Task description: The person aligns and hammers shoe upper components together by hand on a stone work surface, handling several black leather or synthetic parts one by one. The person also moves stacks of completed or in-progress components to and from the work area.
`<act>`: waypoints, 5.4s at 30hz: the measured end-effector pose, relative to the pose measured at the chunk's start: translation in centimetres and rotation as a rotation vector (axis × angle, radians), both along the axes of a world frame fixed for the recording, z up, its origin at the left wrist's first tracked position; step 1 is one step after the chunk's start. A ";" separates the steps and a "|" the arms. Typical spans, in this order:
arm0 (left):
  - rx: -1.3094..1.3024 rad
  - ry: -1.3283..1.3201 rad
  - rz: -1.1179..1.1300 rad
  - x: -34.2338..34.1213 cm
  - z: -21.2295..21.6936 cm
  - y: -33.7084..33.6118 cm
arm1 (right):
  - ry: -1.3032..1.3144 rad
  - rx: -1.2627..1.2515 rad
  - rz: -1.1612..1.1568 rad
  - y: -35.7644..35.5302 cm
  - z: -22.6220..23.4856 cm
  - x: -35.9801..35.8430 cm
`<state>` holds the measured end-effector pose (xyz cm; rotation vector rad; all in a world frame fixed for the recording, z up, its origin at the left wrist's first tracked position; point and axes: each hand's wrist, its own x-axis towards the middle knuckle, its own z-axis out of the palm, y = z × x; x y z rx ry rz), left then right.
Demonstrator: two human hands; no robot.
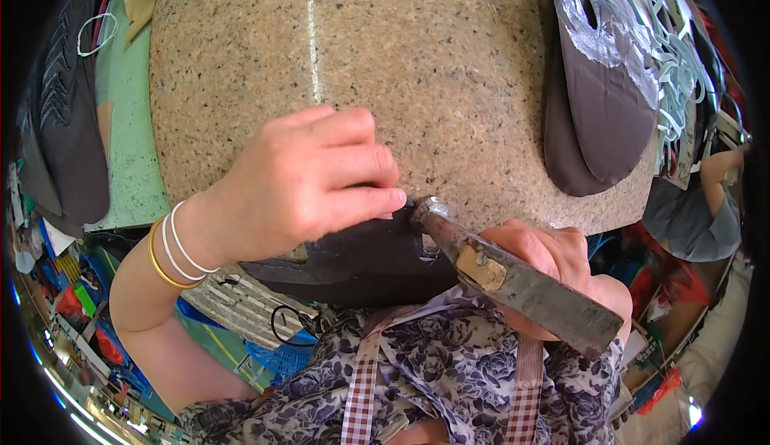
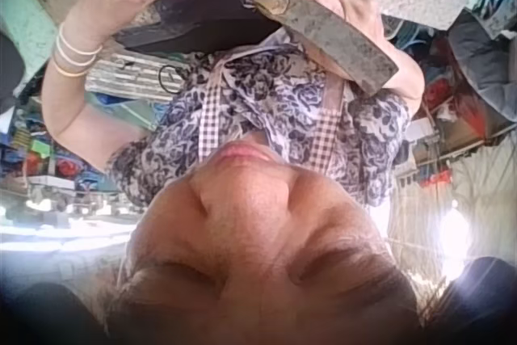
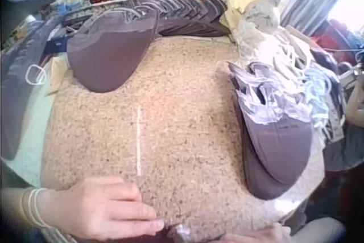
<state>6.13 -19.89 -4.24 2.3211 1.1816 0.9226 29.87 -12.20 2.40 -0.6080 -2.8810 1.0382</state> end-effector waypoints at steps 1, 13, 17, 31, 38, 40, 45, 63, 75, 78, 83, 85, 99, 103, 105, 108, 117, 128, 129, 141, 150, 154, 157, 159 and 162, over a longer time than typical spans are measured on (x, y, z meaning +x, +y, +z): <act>0.035 0.033 0.013 0.1 0.0 -0.4 | 0.013 0.020 0.035 0.2 0.0 0.0; 0.069 0.124 0.200 0.8 0.3 -2.9 | 0.015 0.073 0.151 0.9 0.1 -1.8; 0.023 0.020 0.302 0.2 0.5 -2.6 | -0.112 0.164 0.223 0.7 0.8 -2.9; 0.081 0.150 0.388 0.7 0.5 -5.4 | -0.133 0.111 0.196 1.1 1.7 -5.8; -0.005 0.036 0.477 0.5 0.6 -7.0 | -0.180 0.025 0.196 1.2 1.8 -6.7; 0.091 0.166 0.578 1.4 0.7 -7.2 | -0.174 0.066 0.302 1.4 1.7 -7.0; -0.170 -0.112 0.700 1.3 0.4 -8.0 | -0.144 -0.121 0.384 2.6 1.5 -7.8; 0.011 0.002 0.970 4.4 -0.2 -10.3 | -0.192 0.030 0.403 1.1 1.7 -9.0; 0.130 0.120 1.120 6.9 -0.3 -10.7 | -0.188 0.111 0.519 1.4 1.8 -9.7; 0.029 -0.111 1.099 6.1 -0.7 -10.8 | -0.285 0.173 0.492 1.0 2.1 -10.1; 0.097 0.108 1.148 8.6 -0.8 -10.8 | -0.145 0.103 0.427 0.7 1.9 -9.3; 0.068 0.147 1.146 8.7 -0.7 -11.0 | -0.147 0.083 0.480 0.7 1.5 -9.7; 0.107 -0.190 0.630 5.7 -0.3 -9.0 | -0.218 -0.045 0.438 3.3 2.8 -8.1; 0.301 -0.082 0.301 5.5 3.7 2.2 | 0.714 -0.160 -0.502 9.7 4.4 1.3; 0.293 -0.115 0.301 6.4 4.1 10.0 | 0.693 0.247 -0.631 5.9 9.5 0.2; 0.561 -0.171 0.652 5.2 0.9 18.0 | 0.822 0.407 -0.449 8.2 7.2 1.0; 0.025 0.455 1.200 -7.1 1.4 10.5 | 0.500 0.428 0.085 13.0 3.3 -9.4; 0.375 -0.147 1.272 -14.6 4.9 5.9 | 0.273 0.566 0.051 13.1 -2.4 -23.0; 0.408 -0.077 1.329 -16.1 6.7 3.1 | 0.241 0.533 0.048 12.7 -2.1 -23.5; -0.027 0.455 0.653 8.2 9.7 -9.0 | 0.262 0.317 0.049 11.8 2.2 -18.9; 0.129 0.396 0.569 4.8 2.3 -3.6 | 0.376 0.241 0.183 3.3 2.4 -0.5; -0.185 0.223 0.424 3.3 3.6 -2.2 | 0.310 0.103 0.254 2.3 0.7 1.1; -0.388 0.151 0.340 2.8 3.8 -2.4 | 0.152 -0.042 0.249 1.5 -0.1 1.2; -0.443 0.070 0.320 2.4 3.6 -2.5 | 0.146 -0.067 0.277 1.4 -0.7 0.7; -0.525 -0.079 0.322 1.9 3.4 -2.0 | 0.130 -0.122 0.302 1.4 -1.0 0.2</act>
